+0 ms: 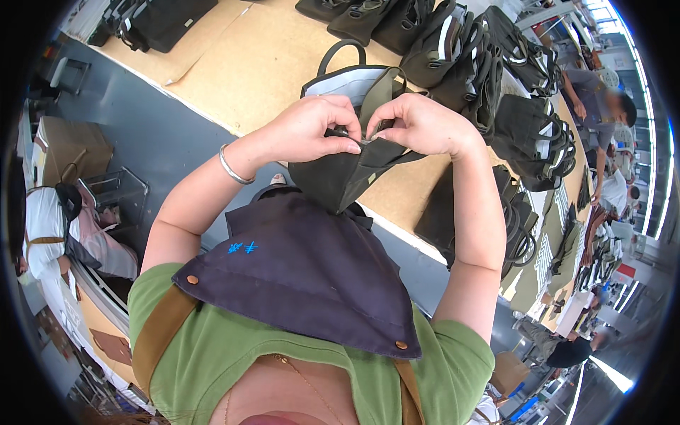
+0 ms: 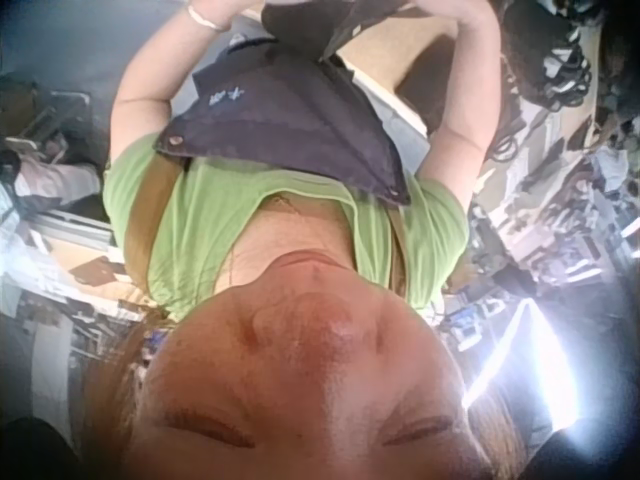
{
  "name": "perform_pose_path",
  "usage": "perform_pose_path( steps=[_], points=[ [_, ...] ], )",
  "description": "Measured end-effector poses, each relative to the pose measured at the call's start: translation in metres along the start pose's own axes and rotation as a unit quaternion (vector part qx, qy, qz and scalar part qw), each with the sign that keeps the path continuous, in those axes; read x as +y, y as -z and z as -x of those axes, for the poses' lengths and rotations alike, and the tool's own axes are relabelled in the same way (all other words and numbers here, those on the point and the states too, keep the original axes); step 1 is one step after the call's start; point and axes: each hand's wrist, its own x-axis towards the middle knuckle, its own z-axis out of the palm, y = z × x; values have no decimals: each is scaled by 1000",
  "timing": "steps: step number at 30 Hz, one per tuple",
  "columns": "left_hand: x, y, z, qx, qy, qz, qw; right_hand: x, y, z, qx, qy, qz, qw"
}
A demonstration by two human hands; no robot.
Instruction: The person assembles small green bags by hand in a factory setting. They repeatedly pick up a bag, open the zipper, and secure a metal snap button on the flap. The person handles multiple bags sequentially, performing the same assembly steps on each unit.
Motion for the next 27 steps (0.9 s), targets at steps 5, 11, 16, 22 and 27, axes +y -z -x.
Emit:
perform_pose_path(
  steps=[5, 11, 16, 22, 27],
  points=[
    [9, 2, 6, -8, -10, -39, 999, -17, 1, 0, 33, -76, 5, 997],
    [8, -4, 10, -2, -7, -82, 997, -18, 1, 0, 10, -64, 35, 997],
    [4, -3, 10, -1, 24, -49, 999, -3, -3, -2, 0, -26, -2, 1000],
    [9, -4, 10, 7, 56, -53, 997, -7, -2, -5, -13, -25, -22, 999],
    [10, -6, 9, 16, 69, -53, 996, -10, 0, -5, -26, -5, -34, 999]
  ],
)
